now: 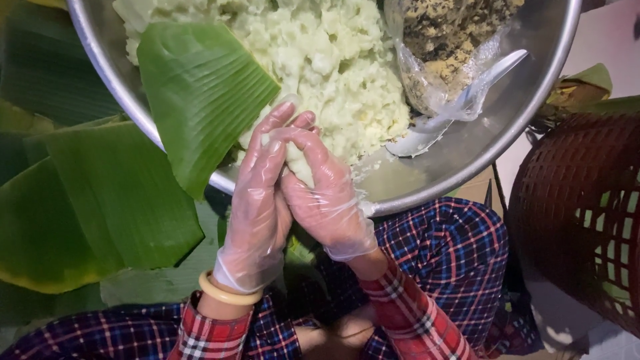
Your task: Wrapping portions of dough with filling into banana leaves.
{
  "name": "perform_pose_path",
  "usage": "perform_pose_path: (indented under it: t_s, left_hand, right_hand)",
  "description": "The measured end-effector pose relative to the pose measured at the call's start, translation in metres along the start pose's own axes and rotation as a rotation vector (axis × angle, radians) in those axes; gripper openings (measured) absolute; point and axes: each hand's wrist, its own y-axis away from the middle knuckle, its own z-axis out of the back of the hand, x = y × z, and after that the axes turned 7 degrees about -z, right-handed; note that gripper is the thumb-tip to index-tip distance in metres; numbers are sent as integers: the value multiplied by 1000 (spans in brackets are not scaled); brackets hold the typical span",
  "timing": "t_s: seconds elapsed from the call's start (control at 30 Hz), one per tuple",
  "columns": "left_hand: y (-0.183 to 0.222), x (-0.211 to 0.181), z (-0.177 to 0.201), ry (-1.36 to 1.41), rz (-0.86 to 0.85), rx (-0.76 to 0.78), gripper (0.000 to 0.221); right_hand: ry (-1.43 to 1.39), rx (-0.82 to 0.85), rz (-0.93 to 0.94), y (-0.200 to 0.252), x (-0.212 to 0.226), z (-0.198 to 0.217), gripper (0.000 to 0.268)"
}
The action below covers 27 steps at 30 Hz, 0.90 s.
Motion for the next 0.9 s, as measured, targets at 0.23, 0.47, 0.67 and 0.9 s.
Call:
perform_pose_path:
  t_s: [0.23, 0.47, 0.67, 0.9]
  left_hand:
    - [-1, 1, 1, -11, 48, -24, 45]
    - [0, 6, 6, 5, 4, -2, 32]
    - [-1, 7, 6, 13, -6, 2, 30]
    - [0, 6, 5, 18, 6, 3, 28]
  right_hand:
    - [38, 101, -26, -1, 3, 2, 44]
    - [68, 80, -54, -2, -2, 2, 42]
    - [29, 88, -44, -1, 1, 2, 40]
    - [-17, 98, -75, -3, 3, 2, 39]
